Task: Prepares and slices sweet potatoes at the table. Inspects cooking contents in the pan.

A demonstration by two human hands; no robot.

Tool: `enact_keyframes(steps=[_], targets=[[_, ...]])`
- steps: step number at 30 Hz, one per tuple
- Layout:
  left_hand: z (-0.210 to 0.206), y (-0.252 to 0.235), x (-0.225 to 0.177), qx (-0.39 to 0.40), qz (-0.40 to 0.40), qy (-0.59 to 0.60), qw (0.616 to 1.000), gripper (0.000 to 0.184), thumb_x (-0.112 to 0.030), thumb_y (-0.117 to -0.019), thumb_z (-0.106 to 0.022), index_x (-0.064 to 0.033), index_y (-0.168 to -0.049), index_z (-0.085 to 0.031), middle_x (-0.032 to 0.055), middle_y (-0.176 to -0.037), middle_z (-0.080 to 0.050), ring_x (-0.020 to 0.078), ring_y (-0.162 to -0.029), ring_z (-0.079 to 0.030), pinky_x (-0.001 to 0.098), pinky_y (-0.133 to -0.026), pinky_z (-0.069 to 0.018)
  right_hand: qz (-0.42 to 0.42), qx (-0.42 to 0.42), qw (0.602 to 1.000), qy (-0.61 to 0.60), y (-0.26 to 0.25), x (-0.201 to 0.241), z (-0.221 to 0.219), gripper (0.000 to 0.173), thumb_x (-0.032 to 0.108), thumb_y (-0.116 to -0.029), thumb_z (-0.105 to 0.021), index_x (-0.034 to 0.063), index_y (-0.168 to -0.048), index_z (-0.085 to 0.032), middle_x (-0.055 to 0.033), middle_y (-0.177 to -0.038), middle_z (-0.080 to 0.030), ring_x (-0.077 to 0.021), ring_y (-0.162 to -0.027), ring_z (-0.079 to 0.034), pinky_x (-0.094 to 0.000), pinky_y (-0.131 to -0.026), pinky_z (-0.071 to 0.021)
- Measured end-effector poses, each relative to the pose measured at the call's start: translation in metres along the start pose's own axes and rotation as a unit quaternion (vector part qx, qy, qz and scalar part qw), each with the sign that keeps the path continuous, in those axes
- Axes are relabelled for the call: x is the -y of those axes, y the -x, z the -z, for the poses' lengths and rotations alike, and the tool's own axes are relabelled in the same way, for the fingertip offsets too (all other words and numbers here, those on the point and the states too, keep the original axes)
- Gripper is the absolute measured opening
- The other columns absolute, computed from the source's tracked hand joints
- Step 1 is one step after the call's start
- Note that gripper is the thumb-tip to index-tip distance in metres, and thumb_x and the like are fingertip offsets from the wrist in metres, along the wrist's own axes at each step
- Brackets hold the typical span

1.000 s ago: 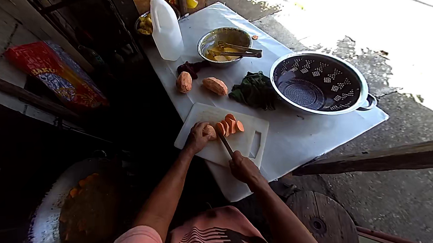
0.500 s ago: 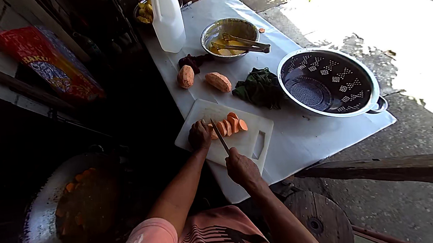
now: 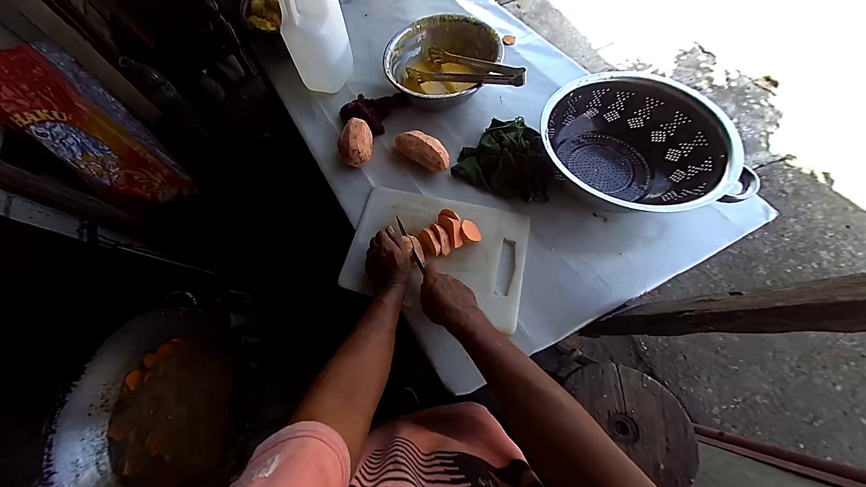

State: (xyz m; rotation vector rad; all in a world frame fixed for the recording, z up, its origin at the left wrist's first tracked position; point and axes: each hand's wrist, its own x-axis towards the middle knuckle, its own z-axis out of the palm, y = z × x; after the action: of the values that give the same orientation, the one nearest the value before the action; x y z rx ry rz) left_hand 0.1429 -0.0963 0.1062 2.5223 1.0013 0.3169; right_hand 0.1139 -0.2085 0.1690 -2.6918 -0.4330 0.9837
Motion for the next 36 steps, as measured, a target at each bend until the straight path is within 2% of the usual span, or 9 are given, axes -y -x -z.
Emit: enact_keyframes(steps=[8,13,19,24,28,31,34,35,36], targets=[[0.004,0.004,-0.001,0.018,0.019,0.001,1.000,0.053,-0.034,-0.1121,-0.024,-0.0018,-0.120,-0.065,0.0178,-0.123,-0.069,0.0329,-0.117,-0.066,0.0521,-0.095,-0.0527,-0.005,-0.027,1.000,-0.011,-0.005,0.000,0.001,0.028,0.015,-0.1004,-0.049,0.0056,-0.127,-0.049,-0.0194,-0.110,-0.068,-0.0377,-0.107,-0.069,-0.0557,-0.081,-0.0554],[0.020,0.002,-0.014,0.089,0.083,0.038,0.992,0.061,-0.042,-0.1121,-0.019,-0.0043,-0.123,-0.066,0.0185,-0.126,-0.068,0.0351,-0.118,-0.065,0.0585,-0.094,-0.0516,0.011,-0.034,0.999,-0.009,0.010,-0.005,-0.011,0.030,0.014,-0.1033,-0.042,0.0059,-0.131,-0.048,-0.0194,-0.115,-0.068,-0.0369,-0.110,-0.068,-0.0549,-0.084,-0.0551],[0.012,0.004,-0.011,0.045,0.032,-0.013,0.998,0.053,-0.031,-0.1110,-0.023,-0.0031,-0.115,-0.068,0.0160,-0.119,-0.071,0.0320,-0.114,-0.068,0.0537,-0.091,-0.0535,0.009,0.015,1.000,0.006,0.015,0.002,0.004,0.030,0.012,-0.1001,-0.049,0.0047,-0.129,-0.047,-0.0195,-0.111,-0.068,-0.0369,-0.107,-0.069,-0.0543,-0.082,-0.0552],[0.005,0.000,-0.007,0.029,0.038,-0.028,0.998,0.051,-0.029,-0.1101,-0.024,-0.0039,-0.112,-0.069,0.0142,-0.117,-0.072,0.0304,-0.113,-0.068,0.0522,-0.090,-0.0535,0.000,-0.015,1.000,-0.006,-0.008,0.006,-0.010,0.026,0.013,-0.1008,-0.051,0.0054,-0.125,-0.048,-0.0186,-0.105,-0.069,-0.0370,-0.101,-0.071,-0.0537,-0.077,-0.0565],[0.008,-0.007,-0.010,0.042,0.049,-0.026,0.998,0.053,-0.031,-0.1112,-0.023,-0.0044,-0.116,-0.068,0.0144,-0.120,-0.071,0.0308,-0.115,-0.068,0.0534,-0.092,-0.0534,0.007,0.007,1.000,-0.015,0.024,-0.008,-0.022,0.033,0.016,-0.1014,-0.045,0.0057,-0.133,-0.046,-0.0198,-0.113,-0.068,-0.0375,-0.108,-0.069,-0.0557,-0.083,-0.0554],[0.016,-0.007,-0.012,0.093,0.062,-0.033,0.993,0.057,-0.039,-0.1116,-0.021,-0.0045,-0.121,-0.066,0.0169,-0.122,-0.069,0.0334,-0.116,-0.067,0.0553,-0.091,-0.0530,-0.015,0.032,0.999,-0.011,0.061,-0.036,-0.038,0.031,0.022,-0.1056,-0.040,0.0082,-0.133,-0.045,-0.0189,-0.112,-0.068,-0.0374,-0.106,-0.069,-0.0555,-0.082,-0.0557],[0.042,-0.005,-0.011,0.179,0.088,-0.009,0.980,0.071,-0.058,-0.1084,-0.022,-0.0027,-0.125,-0.063,0.0208,-0.121,-0.069,0.0355,-0.116,-0.067,0.0585,-0.093,-0.0532,0.009,0.037,0.998,-0.047,0.055,-0.053,-0.032,0.032,0.028,-0.1061,-0.042,0.0085,-0.130,-0.049,-0.0182,-0.109,-0.067,-0.0361,-0.103,-0.069,-0.0562,-0.082,-0.0546],[0.049,-0.005,-0.008,0.206,0.103,0.012,0.973,0.074,-0.062,-0.1067,-0.026,-0.0011,-0.123,-0.065,0.0218,-0.117,-0.070,0.0351,-0.109,-0.069,0.0577,-0.090,-0.0546,0.017,0.035,0.997,-0.063,0.052,-0.057,-0.031,0.031,0.029,-0.1066,-0.042,0.0081,-0.129,-0.049,-0.0179,-0.107,-0.066,-0.0355,-0.100,-0.069,-0.0557,-0.081,-0.0541],[0.052,-0.002,-0.003,0.224,0.121,0.044,0.966,0.075,-0.065,-0.1050,-0.030,-0.0001,-0.116,-0.066,0.0209,-0.104,-0.071,0.0323,-0.092,-0.071,0.0529,-0.079,-0.0573,0.017,0.033,0.996,-0.075,0.050,-0.060,-0.031,0.031,0.029,-0.1072,-0.042,0.0081,-0.128,-0.049,-0.0174,-0.104,-0.066,-0.0347,-0.097,-0.068,-0.0545,-0.080,-0.0539]])
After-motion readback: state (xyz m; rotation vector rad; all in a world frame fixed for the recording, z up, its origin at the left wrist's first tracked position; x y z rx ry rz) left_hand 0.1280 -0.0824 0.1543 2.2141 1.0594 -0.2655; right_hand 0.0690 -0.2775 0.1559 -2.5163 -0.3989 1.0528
